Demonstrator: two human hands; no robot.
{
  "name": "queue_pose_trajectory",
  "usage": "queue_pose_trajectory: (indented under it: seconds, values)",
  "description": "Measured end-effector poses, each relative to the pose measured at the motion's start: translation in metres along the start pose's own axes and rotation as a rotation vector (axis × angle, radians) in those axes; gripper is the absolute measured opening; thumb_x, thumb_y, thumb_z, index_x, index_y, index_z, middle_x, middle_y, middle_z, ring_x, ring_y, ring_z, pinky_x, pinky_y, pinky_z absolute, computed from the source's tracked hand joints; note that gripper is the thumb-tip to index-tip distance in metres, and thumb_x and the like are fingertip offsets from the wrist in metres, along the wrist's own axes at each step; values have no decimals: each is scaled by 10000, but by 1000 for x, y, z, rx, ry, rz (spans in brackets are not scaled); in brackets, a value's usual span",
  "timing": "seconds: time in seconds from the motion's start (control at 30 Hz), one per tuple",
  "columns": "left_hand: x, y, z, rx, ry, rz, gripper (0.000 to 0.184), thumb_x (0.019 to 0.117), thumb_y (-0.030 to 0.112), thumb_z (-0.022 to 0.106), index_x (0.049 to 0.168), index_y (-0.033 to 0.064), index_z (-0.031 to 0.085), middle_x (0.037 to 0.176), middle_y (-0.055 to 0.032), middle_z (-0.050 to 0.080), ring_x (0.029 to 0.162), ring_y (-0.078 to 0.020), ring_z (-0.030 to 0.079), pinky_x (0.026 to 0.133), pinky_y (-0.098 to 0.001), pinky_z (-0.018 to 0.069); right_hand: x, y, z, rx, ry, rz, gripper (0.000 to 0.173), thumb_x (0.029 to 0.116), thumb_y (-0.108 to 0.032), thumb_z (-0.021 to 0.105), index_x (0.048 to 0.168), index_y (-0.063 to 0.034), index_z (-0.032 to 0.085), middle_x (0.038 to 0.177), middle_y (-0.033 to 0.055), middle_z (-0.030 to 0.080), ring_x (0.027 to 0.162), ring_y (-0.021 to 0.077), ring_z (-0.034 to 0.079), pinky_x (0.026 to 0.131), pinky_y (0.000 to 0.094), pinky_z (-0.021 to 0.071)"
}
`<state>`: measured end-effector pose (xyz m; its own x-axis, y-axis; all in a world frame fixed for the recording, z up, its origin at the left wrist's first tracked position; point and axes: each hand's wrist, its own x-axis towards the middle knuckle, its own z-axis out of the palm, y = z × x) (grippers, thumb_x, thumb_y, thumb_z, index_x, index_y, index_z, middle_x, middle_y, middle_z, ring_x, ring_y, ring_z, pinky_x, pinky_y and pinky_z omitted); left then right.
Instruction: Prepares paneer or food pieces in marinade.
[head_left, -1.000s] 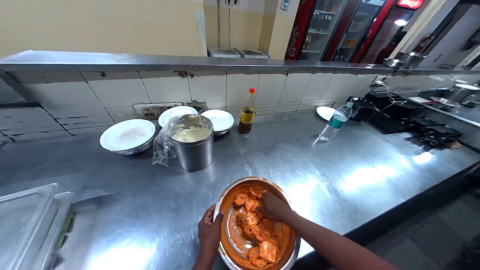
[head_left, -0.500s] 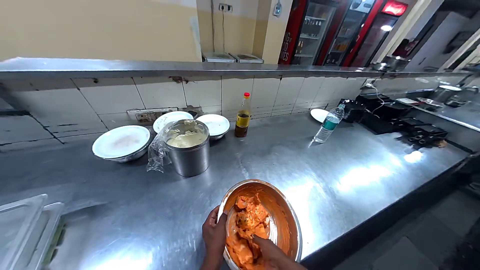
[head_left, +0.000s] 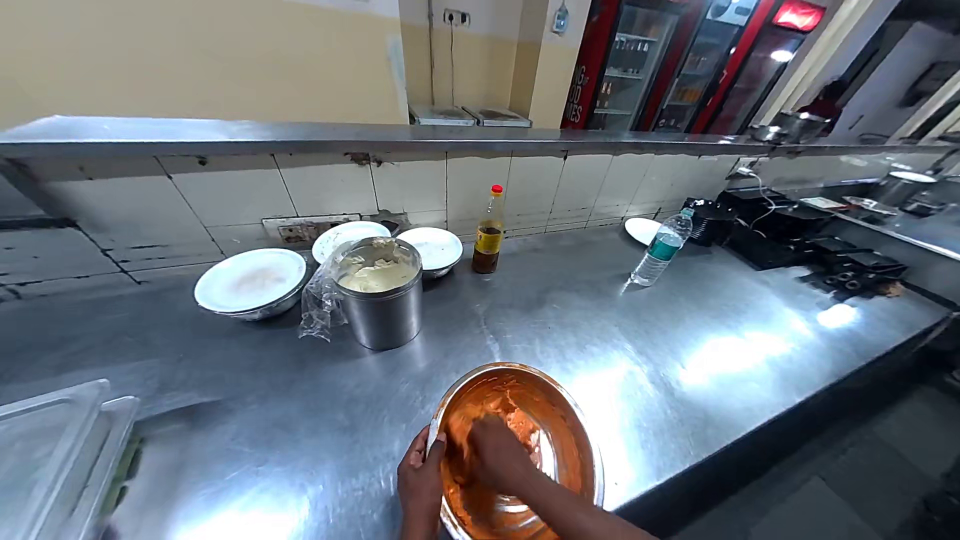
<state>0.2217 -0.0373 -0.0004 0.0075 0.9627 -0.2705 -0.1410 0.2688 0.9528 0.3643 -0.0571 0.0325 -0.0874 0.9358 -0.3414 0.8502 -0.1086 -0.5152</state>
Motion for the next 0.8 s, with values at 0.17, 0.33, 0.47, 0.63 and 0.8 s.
queue_pose_trajectory:
  seconds: [0.17,0.33,0.47,0.63,0.8]
  values:
    - [2,-4,-4,-9,-24,-23,300,1031,36,553,1301,-88,594,1143,-191,693,956,-159,696,866,-307,574,-17,50,23,-184,-154,-140,445,1024,-170,567,1442,-17,559,1501,260,500,1445,474,394,1163,659,307]
    - [7,-6,2,-25,-19,12,327,1027,31,545,1329,-93,574,1195,-208,679,1003,-170,691,899,-310,565,6,55,10,-13,66,125,522,1075,-245,452,1487,75,444,1533,326,416,1465,462,365,1202,584,296]
    - [11,-7,1,17,11,11,311,1032,48,544,1307,-90,587,1168,-211,680,985,-187,688,886,-341,569,-20,27,38,-71,-279,-165,518,1076,-229,470,1501,66,437,1536,334,407,1477,500,320,1186,680,235]
    - [10,-5,-2,12,11,-4,294,1029,36,552,1288,-96,592,1140,-196,684,949,-150,687,866,-298,567,-12,51,-41,11,-98,-55,284,1031,-94,538,1180,121,649,1215,321,640,1199,451,603,1071,571,433]
    - [8,-4,-2,24,11,15,296,1026,41,556,1288,-90,600,1133,-189,695,949,-144,694,866,-293,571,5,78,-34,176,136,460,502,1015,-311,593,1351,60,558,1343,281,593,1281,395,577,1082,552,447]
